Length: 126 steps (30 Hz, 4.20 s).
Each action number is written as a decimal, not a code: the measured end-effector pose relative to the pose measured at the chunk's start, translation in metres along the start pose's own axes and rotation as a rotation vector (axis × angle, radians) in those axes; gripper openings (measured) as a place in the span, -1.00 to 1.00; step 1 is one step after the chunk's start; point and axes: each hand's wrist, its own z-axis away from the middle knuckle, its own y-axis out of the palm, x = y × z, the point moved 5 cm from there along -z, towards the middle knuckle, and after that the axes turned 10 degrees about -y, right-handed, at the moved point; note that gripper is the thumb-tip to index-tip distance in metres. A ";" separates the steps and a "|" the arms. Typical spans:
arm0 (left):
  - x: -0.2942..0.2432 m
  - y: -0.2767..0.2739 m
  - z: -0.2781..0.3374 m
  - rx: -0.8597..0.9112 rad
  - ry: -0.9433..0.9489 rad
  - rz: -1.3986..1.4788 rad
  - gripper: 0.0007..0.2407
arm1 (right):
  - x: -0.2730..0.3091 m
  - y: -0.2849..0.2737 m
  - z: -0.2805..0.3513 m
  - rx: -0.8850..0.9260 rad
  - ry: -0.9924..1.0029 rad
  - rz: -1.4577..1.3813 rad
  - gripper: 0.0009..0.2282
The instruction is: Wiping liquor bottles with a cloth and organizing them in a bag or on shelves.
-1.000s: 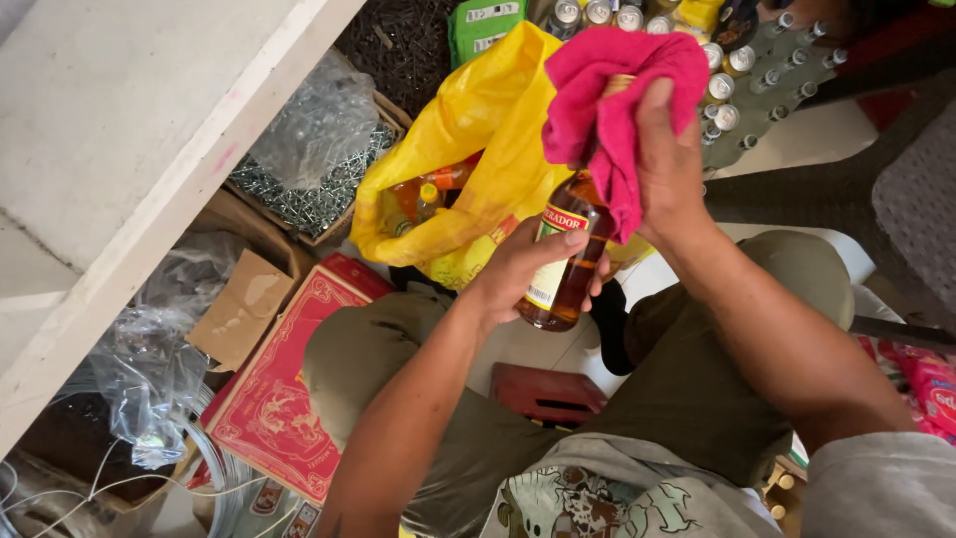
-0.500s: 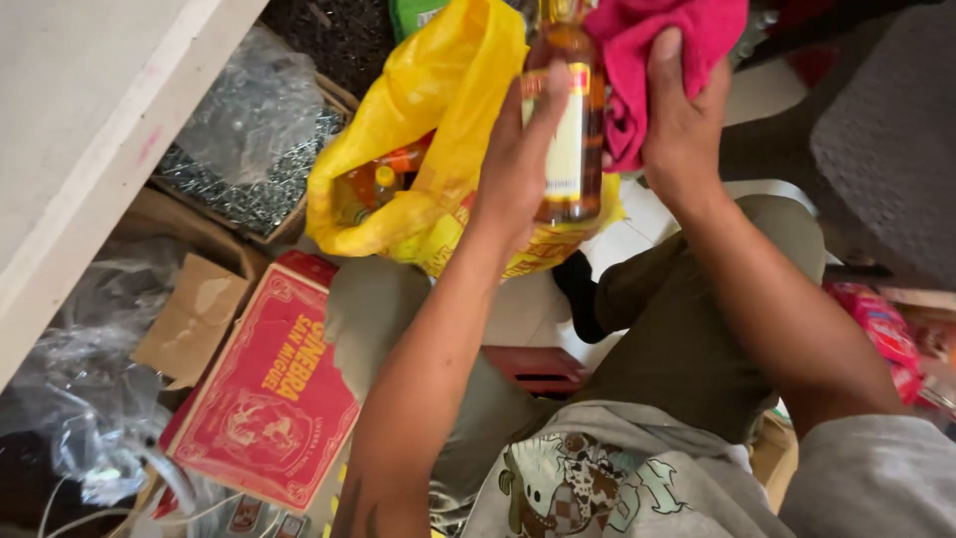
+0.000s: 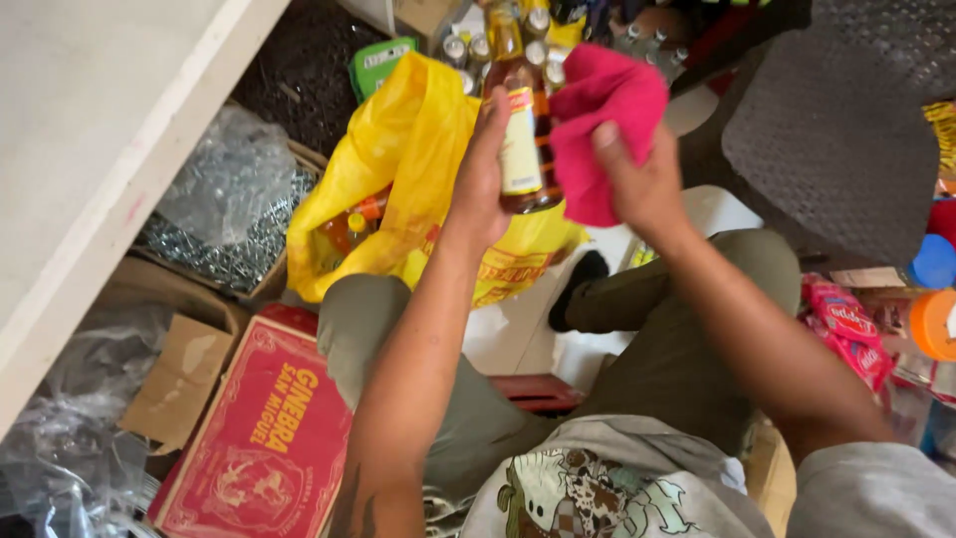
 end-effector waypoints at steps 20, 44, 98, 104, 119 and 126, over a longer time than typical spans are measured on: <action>-0.018 -0.027 -0.016 -0.326 0.151 -0.435 -0.55 | -0.014 0.050 -0.057 0.039 -0.148 -0.006 -0.55; -0.087 -0.035 -0.036 -0.604 0.056 -0.383 -0.50 | 0.014 0.095 -0.101 0.115 -0.555 0.403 -0.69; -0.102 -0.039 -0.027 -0.486 0.075 -0.220 -0.47 | 0.021 0.118 -0.061 0.163 -0.639 0.274 -0.65; -0.103 -0.021 -0.024 -0.403 0.312 -0.697 -0.47 | 0.023 0.104 -0.084 0.071 -0.685 0.301 -0.62; -0.098 -0.004 -0.014 -0.354 0.233 -0.495 -0.55 | -0.003 0.100 -0.094 -0.012 -0.117 -0.268 -0.87; -0.096 -0.005 -0.015 -0.390 0.241 -0.489 -0.51 | -0.010 0.104 -0.095 0.015 -0.031 -0.296 -0.81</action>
